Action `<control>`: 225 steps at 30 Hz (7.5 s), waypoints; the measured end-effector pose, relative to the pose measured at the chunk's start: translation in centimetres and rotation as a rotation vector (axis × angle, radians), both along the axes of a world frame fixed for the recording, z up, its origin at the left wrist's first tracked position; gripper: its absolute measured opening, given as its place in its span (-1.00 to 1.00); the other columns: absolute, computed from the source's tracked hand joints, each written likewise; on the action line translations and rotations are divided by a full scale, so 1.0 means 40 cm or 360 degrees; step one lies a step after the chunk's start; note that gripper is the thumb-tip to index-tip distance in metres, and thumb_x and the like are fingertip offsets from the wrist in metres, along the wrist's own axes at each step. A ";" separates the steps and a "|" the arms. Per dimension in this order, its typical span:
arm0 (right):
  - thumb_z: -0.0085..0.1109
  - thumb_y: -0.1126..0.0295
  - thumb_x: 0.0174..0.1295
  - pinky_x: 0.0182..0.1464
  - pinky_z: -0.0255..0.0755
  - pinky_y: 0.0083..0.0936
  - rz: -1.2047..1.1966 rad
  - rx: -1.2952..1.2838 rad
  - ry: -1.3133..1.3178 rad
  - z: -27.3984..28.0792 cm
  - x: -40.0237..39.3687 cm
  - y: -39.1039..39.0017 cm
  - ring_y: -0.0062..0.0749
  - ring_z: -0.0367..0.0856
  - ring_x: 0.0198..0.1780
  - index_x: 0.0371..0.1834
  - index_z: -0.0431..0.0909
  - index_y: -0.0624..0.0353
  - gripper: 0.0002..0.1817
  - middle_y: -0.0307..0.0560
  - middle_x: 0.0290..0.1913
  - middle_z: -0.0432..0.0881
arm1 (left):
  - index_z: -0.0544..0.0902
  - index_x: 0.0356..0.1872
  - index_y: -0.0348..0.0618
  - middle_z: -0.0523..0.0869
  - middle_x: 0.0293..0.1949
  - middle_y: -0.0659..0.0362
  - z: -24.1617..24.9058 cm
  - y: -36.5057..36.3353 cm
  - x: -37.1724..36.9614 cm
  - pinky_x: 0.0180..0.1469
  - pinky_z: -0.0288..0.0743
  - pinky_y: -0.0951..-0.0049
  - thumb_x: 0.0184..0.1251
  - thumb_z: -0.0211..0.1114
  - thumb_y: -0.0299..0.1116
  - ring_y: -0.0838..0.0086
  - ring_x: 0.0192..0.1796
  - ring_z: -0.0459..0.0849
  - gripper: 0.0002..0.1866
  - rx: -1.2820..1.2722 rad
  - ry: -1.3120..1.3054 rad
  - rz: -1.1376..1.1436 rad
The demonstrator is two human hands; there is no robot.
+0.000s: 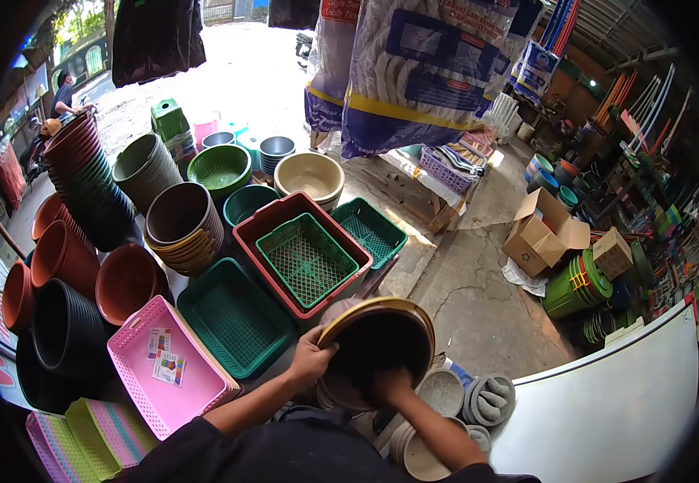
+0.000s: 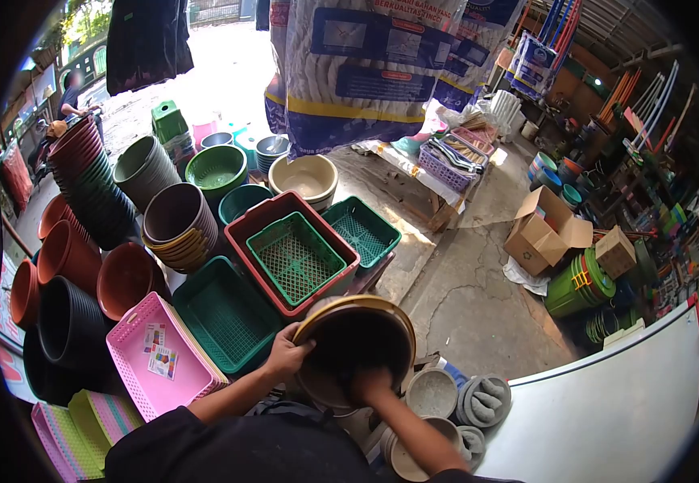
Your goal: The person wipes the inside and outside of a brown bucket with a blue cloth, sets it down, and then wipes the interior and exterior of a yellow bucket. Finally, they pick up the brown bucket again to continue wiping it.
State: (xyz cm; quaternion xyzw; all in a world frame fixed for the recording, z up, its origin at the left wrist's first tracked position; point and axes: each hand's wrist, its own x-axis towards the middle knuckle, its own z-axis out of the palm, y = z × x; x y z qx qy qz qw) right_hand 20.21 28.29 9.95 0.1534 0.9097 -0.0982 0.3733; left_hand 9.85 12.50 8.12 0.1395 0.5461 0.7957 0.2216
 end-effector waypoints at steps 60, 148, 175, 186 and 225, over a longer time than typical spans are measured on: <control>0.06 0.44 0.11 0.28 0.26 -0.25 0.0570 -0.0176 0.1297 0.199 0.288 0.219 -0.31 0.59 0.05 -0.15 0.57 -0.03 -0.77 -0.18 -0.15 0.64 | 0.53 -0.05 -0.11 0.53 0.09 0.04 -0.032 -0.017 -0.107 0.28 0.31 0.14 -0.12 0.50 -0.14 0.12 0.30 0.39 -0.43 -0.0806 0.2392 -0.1210; -0.01 -0.08 0.41 0.26 0.27 -0.47 -0.1911 -0.1353 0.1611 0.058 0.282 0.277 -0.45 0.46 0.14 0.28 0.39 0.33 -0.33 -0.11 0.13 0.56 | 0.39 0.17 -0.29 0.60 0.02 0.06 0.083 -0.004 0.012 0.17 0.51 0.31 0.33 0.28 -0.43 0.37 0.03 0.61 -0.57 0.0107 -0.0497 -0.0449; -0.03 -0.12 0.38 0.21 0.45 -0.08 -0.2274 -0.2467 0.2018 0.088 0.076 -0.052 0.00 0.55 0.15 0.36 0.24 0.26 -0.29 0.13 0.24 0.48 | 0.48 0.07 -0.34 0.67 -0.09 0.02 0.392 -0.422 -0.248 0.09 0.46 0.38 0.27 0.35 -0.42 0.46 0.01 0.61 -0.60 -0.0551 0.1060 0.0772; -0.06 -0.14 0.38 0.26 0.41 -0.15 -0.2013 -0.2281 0.1882 0.054 -0.052 -0.143 -0.03 0.53 0.19 0.34 0.24 0.34 -0.25 0.16 0.24 0.47 | 0.57 -0.09 -0.07 0.72 -0.35 0.00 0.308 -0.602 -0.716 -0.25 0.58 0.12 0.29 0.21 -0.22 0.09 -0.25 0.73 -0.75 -0.1802 0.1784 0.1089; -0.15 0.00 0.47 0.31 0.37 -0.14 -0.2341 -0.2478 0.1478 -0.126 -0.110 -0.229 -0.07 0.52 0.23 0.30 0.30 0.36 -0.38 0.16 0.24 0.48 | 0.29 0.33 0.03 0.34 0.24 0.03 -0.098 -0.424 -0.635 0.30 0.09 0.03 0.15 0.35 -0.27 0.15 0.32 0.31 -0.31 -0.1881 0.1975 0.0693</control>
